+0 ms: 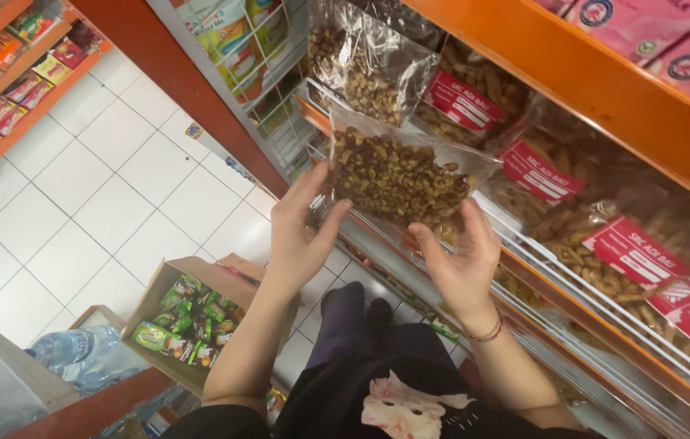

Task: The person sprays and wipes store shelves with a cloth. They then take snack bags from a cardboard box and arrange them onto the shelves.

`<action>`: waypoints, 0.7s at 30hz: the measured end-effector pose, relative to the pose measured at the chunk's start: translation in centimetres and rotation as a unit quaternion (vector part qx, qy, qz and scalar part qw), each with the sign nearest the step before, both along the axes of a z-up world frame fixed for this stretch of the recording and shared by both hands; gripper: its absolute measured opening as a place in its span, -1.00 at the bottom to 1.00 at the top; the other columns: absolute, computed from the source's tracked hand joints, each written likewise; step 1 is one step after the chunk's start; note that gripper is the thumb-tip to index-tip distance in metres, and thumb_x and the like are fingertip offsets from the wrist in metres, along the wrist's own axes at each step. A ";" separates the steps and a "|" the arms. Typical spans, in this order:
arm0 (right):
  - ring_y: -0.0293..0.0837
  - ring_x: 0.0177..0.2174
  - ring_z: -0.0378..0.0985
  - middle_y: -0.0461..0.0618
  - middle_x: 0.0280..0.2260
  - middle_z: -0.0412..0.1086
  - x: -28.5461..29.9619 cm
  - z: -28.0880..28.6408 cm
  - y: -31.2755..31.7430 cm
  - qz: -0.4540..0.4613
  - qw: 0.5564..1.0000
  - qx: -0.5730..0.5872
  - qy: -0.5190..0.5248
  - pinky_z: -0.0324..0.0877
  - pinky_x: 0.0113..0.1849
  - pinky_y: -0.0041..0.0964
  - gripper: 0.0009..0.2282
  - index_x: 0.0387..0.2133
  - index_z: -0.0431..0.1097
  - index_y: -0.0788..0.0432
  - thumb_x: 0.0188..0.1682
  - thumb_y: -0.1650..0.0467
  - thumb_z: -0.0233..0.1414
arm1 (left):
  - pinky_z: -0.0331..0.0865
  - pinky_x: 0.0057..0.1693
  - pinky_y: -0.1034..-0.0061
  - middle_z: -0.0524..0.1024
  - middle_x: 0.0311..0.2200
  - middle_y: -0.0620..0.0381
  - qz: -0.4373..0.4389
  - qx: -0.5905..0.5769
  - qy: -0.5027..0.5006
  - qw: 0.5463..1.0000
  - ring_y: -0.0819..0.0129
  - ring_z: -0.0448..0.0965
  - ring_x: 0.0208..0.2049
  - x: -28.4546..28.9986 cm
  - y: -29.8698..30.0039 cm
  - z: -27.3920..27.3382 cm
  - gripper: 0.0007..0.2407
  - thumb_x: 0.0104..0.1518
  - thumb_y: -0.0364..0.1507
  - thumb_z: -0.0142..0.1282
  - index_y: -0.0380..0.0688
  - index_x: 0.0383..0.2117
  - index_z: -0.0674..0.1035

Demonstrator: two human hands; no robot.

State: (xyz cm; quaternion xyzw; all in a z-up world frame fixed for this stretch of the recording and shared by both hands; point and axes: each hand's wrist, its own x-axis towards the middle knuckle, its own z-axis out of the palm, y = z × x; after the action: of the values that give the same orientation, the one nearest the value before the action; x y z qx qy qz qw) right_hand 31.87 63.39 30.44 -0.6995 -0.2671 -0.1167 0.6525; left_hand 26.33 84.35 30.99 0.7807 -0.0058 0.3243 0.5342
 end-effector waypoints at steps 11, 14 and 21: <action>-0.11 -0.10 0.43 0.15 -0.02 0.26 5.8 4.2 7.9 -0.101 0.982 -0.131 -0.091 0.51 -0.11 -0.38 -0.63 -0.01 0.29 0.45 -0.01 0.62 0.29 | 0.54 0.11 0.52 0.54 0.16 0.00 -0.034 0.056 -0.002 0.998 0.28 0.63 -0.03 9.3 8.9 1.5 -0.44 0.16 -0.54 0.37 -0.16 0.30 0.37; -0.15 -0.18 0.43 0.10 -0.11 0.28 6.1 4.0 8.7 -0.112 0.982 -0.138 -0.061 0.45 -0.20 -0.42 -0.64 0.06 0.32 0.43 0.06 0.63 0.29 | 0.50 0.24 0.45 0.49 0.22 -0.05 -0.075 0.047 -0.019 0.996 0.18 0.56 0.21 12.0 10.2 0.5 -0.44 0.16 -0.55 0.39 -0.16 0.30 0.37; -0.17 -0.20 0.45 0.08 -0.17 0.29 7.4 3.0 10.8 -0.190 0.968 -0.140 -0.081 0.51 -0.18 -0.38 -0.74 -0.04 0.32 0.43 0.14 0.64 0.28 | 0.41 0.37 0.37 0.45 0.25 -0.01 -0.124 0.063 -0.025 0.990 0.17 0.51 0.27 14.3 11.8 0.2 -0.49 0.23 -0.54 0.36 -0.16 0.28 0.37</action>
State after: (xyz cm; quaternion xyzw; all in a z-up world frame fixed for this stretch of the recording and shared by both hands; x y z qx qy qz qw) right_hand 39.27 74.14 33.44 -0.8101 -0.1951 -0.2565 0.4898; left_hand 40.63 96.17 31.15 0.7975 -0.1363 0.2733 0.5203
